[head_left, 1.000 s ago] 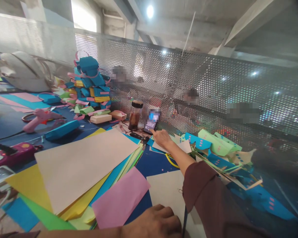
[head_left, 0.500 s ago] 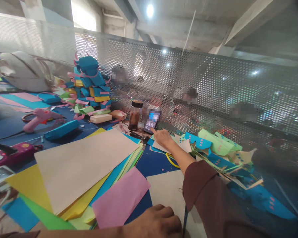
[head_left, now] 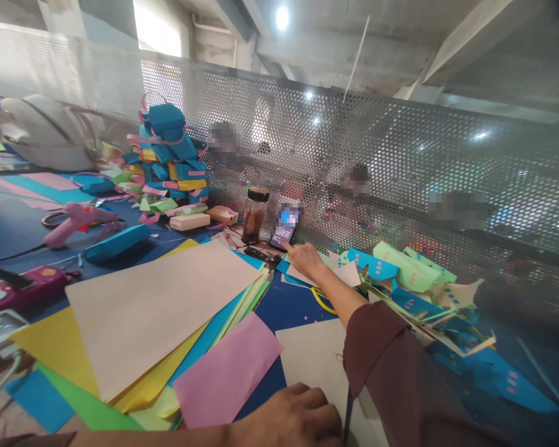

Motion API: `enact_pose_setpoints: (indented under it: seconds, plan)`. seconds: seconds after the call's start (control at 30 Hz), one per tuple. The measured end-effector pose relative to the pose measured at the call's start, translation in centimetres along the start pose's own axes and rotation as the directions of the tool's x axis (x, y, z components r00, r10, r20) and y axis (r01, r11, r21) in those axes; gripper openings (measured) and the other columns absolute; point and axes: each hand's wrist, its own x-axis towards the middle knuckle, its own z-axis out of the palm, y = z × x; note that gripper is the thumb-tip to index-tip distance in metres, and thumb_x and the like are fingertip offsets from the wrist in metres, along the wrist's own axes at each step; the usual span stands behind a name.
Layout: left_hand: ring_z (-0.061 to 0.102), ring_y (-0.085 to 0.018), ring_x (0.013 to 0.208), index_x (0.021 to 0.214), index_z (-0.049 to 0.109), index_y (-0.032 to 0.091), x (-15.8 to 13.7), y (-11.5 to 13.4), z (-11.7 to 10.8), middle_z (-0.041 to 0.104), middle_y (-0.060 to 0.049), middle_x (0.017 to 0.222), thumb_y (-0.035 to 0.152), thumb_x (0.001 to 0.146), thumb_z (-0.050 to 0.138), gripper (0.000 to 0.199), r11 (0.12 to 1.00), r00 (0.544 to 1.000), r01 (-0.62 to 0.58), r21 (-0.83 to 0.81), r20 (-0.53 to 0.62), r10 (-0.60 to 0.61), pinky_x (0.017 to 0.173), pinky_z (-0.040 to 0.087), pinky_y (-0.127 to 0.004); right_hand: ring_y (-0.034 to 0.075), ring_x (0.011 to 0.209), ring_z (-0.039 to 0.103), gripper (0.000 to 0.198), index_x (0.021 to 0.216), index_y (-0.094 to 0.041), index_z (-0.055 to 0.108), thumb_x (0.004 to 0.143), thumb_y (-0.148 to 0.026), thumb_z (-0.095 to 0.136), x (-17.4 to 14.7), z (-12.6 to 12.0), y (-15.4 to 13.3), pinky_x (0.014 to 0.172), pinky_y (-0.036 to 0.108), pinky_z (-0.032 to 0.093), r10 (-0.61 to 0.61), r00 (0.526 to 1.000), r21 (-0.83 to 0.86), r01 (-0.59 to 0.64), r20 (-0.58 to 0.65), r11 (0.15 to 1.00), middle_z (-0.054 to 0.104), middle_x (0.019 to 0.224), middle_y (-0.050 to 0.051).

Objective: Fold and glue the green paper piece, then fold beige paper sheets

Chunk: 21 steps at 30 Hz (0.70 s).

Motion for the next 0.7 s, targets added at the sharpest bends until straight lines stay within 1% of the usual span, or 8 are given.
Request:
enact_pose_setpoints:
  seconds: [0.23,0.37,0.43,0.47,0.6,0.7]
  plan:
    - [0.056,-0.012,0.074,0.088,0.057,0.019,-0.1,-0.1,0.0,0.067,0.003,0.086,0.034,0.094,0.066,0.019,1.000,1.000,-0.019,-0.002,0.004,0.019,0.064,0.042,-0.025,0.027,0.099,0.071,0.043,0.143,-0.018,0.044,0.101,-0.017,0.033,0.1,-0.1,0.1,0.088,0.036,0.047,0.032,0.999,0.000,-0.032,0.004,0.999,0.073,0.109,0.019]
    - [0.055,-0.013,0.072,0.091,0.056,0.019,-0.1,-0.1,0.0,0.065,0.003,0.084,0.034,0.096,0.064,0.018,0.999,0.999,-0.038,0.015,0.001,0.038,0.063,0.041,-0.025,0.027,0.101,0.071,0.046,0.146,-0.018,0.040,0.101,-0.019,0.034,0.4,-0.2,0.5,0.088,0.036,0.047,0.055,0.998,-0.008,-0.055,0.002,0.998,0.073,0.110,0.018]
    - [0.055,-0.013,0.073,0.091,0.056,0.019,0.0,0.0,-0.1,0.065,0.003,0.085,0.034,0.096,0.064,0.017,0.999,0.999,-0.041,0.020,0.000,0.041,0.063,0.041,-0.026,0.027,0.100,0.071,0.050,0.151,-0.016,0.033,0.101,-0.018,0.032,0.5,-0.3,0.8,0.088,0.036,0.047,0.075,0.997,-0.012,-0.075,-0.004,0.997,0.073,0.109,0.020]
    - [0.056,-0.013,0.073,0.091,0.056,0.019,0.0,0.0,-0.1,0.065,0.003,0.086,0.034,0.096,0.063,0.017,0.999,0.999,-0.042,0.022,0.002,0.042,0.063,0.041,-0.026,0.028,0.099,0.072,0.053,0.154,-0.014,0.027,0.101,-0.017,0.031,0.6,-0.3,1.0,0.087,0.036,0.047,0.094,0.995,-0.012,-0.094,-0.014,0.995,0.073,0.108,0.020]
    - [0.056,-0.013,0.074,0.088,0.055,0.019,0.1,-0.1,-0.4,0.065,0.003,0.086,0.034,0.097,0.063,0.018,0.999,0.999,-0.039,0.023,-0.012,0.039,0.064,0.041,-0.027,0.027,0.095,0.072,0.067,0.158,-0.008,-0.003,0.101,-0.016,0.030,0.7,-0.5,1.5,0.085,0.036,0.047,0.202,0.976,0.003,-0.202,-0.085,0.979,0.074,0.105,0.020]
    - [0.054,-0.014,0.072,0.089,0.056,0.019,0.1,0.0,-0.5,0.065,0.004,0.086,0.034,0.097,0.062,0.018,0.999,0.998,-0.044,0.020,-0.044,0.045,0.062,0.041,-0.027,0.026,0.095,0.072,0.070,0.157,-0.005,-0.011,0.101,-0.016,0.030,0.7,-0.6,1.4,0.085,0.034,0.047,0.216,0.972,-0.003,-0.217,-0.096,0.976,0.073,0.105,0.021]
